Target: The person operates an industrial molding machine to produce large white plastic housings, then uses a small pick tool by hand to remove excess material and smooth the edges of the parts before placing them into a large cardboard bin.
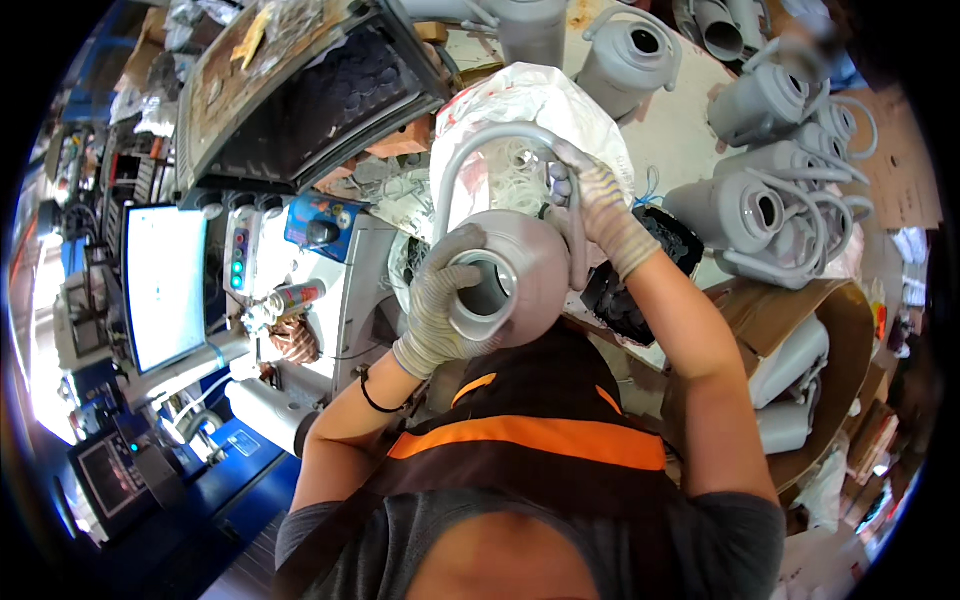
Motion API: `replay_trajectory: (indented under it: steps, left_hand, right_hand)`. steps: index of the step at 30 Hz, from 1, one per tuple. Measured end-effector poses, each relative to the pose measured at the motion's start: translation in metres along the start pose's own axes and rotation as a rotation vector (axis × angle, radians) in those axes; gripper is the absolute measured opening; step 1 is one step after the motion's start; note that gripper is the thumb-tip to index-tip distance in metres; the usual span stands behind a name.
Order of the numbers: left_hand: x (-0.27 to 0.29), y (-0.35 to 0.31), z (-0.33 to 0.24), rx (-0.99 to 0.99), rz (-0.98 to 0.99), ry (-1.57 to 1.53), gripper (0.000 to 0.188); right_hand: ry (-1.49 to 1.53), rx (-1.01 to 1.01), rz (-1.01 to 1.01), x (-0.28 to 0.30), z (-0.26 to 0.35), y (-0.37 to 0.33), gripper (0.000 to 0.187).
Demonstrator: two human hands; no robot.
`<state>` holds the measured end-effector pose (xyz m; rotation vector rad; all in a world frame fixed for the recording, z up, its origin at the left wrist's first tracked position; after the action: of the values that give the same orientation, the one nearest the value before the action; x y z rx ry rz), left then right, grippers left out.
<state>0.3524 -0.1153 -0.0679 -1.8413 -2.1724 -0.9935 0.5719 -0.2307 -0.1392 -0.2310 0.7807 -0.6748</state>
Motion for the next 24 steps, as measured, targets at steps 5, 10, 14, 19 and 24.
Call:
replay_trajectory:
  steps: [5, 10, 14, 19, 24]
  left_hand:
    - [0.008, 0.003, -0.02, 0.422, -0.29, -0.483, 0.085]
    - [0.004, 0.02, 0.023, 0.415, -0.681, -0.983, 0.073]
    - [-0.003, 0.015, 0.022, 0.406, -0.391, -0.942, 0.041]
    - [0.017, -0.009, 0.047, 0.761, -0.288, -0.781, 0.05]
    - [-0.029, 0.008, 0.049, 0.847, -0.294, -1.523, 0.029]
  right_hand:
    - [-1.013, 0.578, 0.104, -0.059, 0.05, -0.107, 0.068]
    - [-1.669, 0.548, 0.332, -0.1, 0.035, -0.118, 0.085]
    - [-1.497, 0.695, 0.177, -0.125, 0.056, -0.106, 0.082]
    - [-1.336, 0.613, 0.056, -0.096, 0.029, -0.12, 0.032]
    - [-1.395, 0.78, 0.104, -0.078, -0.001, -0.144, 0.028]
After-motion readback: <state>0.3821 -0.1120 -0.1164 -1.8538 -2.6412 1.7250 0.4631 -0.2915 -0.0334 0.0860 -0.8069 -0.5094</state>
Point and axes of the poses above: each hand's wrist, its own y-axis towards the middle knuckle, its own x-axis out of the back of the hand, z = x × y, the point moved 1 cm from there along y, towards the middle knuckle, and after that the axes turned 12 degrees about z, right-handed, at the moved point
